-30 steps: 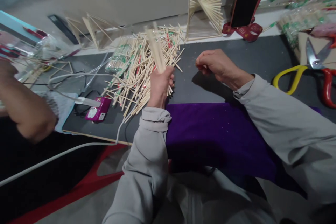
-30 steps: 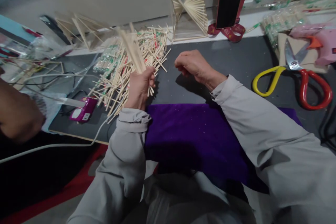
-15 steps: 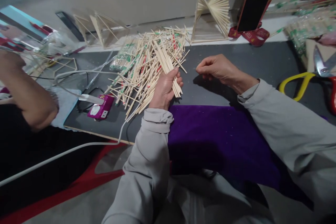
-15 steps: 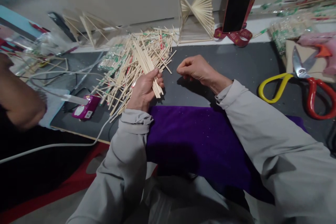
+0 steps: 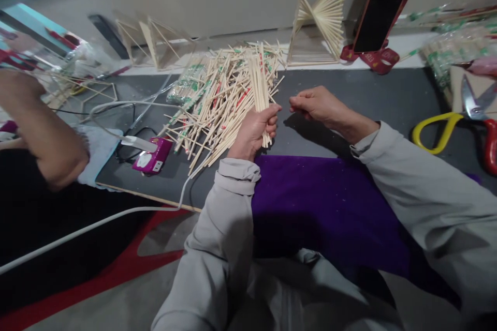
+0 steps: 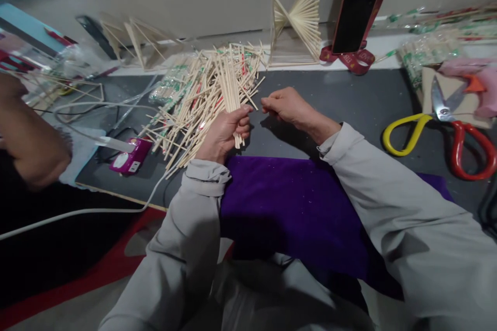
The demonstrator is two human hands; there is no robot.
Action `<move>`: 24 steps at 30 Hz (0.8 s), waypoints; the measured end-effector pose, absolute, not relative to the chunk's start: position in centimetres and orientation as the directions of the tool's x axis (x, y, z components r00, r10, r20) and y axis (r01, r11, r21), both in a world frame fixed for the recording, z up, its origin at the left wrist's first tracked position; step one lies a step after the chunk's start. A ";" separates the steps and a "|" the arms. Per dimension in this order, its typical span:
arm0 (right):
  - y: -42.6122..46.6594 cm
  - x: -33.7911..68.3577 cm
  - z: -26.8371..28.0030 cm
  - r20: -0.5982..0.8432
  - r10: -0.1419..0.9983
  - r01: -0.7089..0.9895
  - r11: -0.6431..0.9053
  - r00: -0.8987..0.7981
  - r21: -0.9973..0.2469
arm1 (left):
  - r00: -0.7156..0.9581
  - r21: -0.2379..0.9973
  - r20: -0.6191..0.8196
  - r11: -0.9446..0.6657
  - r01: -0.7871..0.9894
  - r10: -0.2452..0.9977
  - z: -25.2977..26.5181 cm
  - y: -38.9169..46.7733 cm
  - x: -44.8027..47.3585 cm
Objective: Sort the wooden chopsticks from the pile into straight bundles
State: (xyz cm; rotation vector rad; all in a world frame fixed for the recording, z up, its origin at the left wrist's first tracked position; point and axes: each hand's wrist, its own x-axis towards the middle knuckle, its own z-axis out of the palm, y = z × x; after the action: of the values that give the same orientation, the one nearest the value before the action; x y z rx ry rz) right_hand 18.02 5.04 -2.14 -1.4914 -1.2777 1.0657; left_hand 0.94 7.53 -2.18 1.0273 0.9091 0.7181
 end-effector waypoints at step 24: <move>3.6 20.2 0.3 -0.012 0.999 0.780 0.026 -0.043 -0.625 | 0.325 0.999 0.023 -0.011 -0.039 0.946 -4.9 7.7 2.7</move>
State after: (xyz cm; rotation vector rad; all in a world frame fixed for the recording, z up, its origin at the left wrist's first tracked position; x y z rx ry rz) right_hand 20.16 3.58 0.26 -1.8039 -1.8757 0.6717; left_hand 2.69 7.73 -4.92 1.3334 0.9285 0.9912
